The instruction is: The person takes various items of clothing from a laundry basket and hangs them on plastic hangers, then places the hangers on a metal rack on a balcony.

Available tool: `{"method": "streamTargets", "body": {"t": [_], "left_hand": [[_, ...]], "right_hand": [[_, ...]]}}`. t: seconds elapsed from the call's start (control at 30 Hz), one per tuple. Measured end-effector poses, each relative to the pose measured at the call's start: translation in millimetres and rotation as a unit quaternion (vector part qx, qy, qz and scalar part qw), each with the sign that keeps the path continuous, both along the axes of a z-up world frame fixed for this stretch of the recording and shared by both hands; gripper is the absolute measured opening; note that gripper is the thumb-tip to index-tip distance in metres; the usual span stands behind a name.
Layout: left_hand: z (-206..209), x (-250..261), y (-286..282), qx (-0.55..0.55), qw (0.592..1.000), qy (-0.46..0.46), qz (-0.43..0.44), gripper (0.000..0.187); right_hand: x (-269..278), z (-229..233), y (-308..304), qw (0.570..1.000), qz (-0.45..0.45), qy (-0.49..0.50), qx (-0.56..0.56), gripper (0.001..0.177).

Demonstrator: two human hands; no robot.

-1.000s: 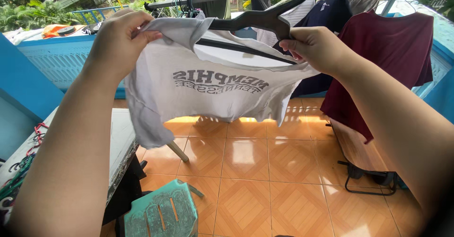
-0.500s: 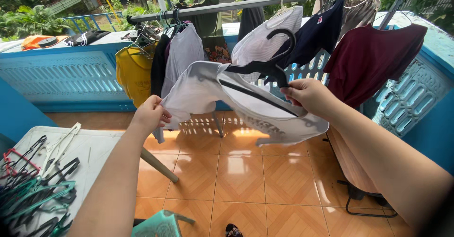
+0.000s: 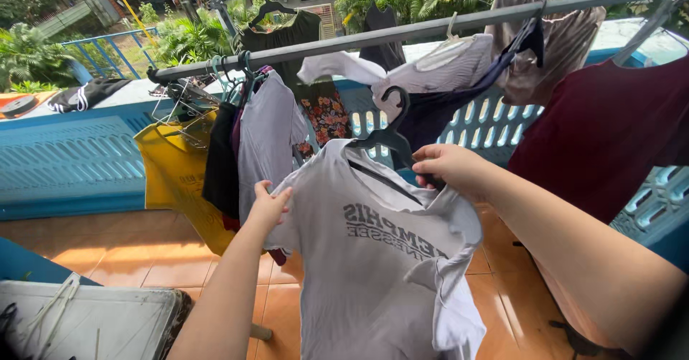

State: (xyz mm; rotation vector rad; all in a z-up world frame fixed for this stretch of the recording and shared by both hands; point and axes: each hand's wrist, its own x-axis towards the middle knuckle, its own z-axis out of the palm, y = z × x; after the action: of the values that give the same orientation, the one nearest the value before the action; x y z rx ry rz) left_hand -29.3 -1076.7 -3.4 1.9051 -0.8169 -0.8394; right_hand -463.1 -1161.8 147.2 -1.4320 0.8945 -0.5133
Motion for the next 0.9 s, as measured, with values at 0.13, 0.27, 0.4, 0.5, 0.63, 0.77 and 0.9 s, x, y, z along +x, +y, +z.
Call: {"method": "streamTargets", "body": {"t": [0.13,0.27,0.4,0.5,0.63,0.77,0.9], "left_hand": [[-20,-31,-41,0.086,0.987,0.094,-0.098,0.092],[-21,-62,-65,0.044,0.976,0.115,-0.179,0.087],[-12,-82,-91,0.023,0.975,0.121,-0.187,0.084],[-1,-86,-108,0.023,0.978,0.110,-0.175,0.081],[-2,-87,-118,-0.002,0.982,0.120,-0.148,0.074],[-13,-83,-119,0.019,0.982,0.140,-0.126,0.071],[-16,-83,-107,0.017,0.978,0.184,-0.094,0.065]], "right_hand": [[41,-6,-56,0.997,-0.020,-0.080,-0.004,0.039],[96,-19,-106,0.986,0.013,-0.168,0.019,0.034],[145,-29,-158,0.984,0.029,-0.157,-0.082,0.029],[171,-26,-212,0.970,0.023,-0.179,-0.163,0.026],[193,-29,-263,0.975,-0.036,-0.141,-0.168,0.024],[205,-46,-276,0.982,-0.071,-0.029,-0.175,0.028],[199,-73,-266,0.975,-0.072,0.075,-0.195,0.029]]}}
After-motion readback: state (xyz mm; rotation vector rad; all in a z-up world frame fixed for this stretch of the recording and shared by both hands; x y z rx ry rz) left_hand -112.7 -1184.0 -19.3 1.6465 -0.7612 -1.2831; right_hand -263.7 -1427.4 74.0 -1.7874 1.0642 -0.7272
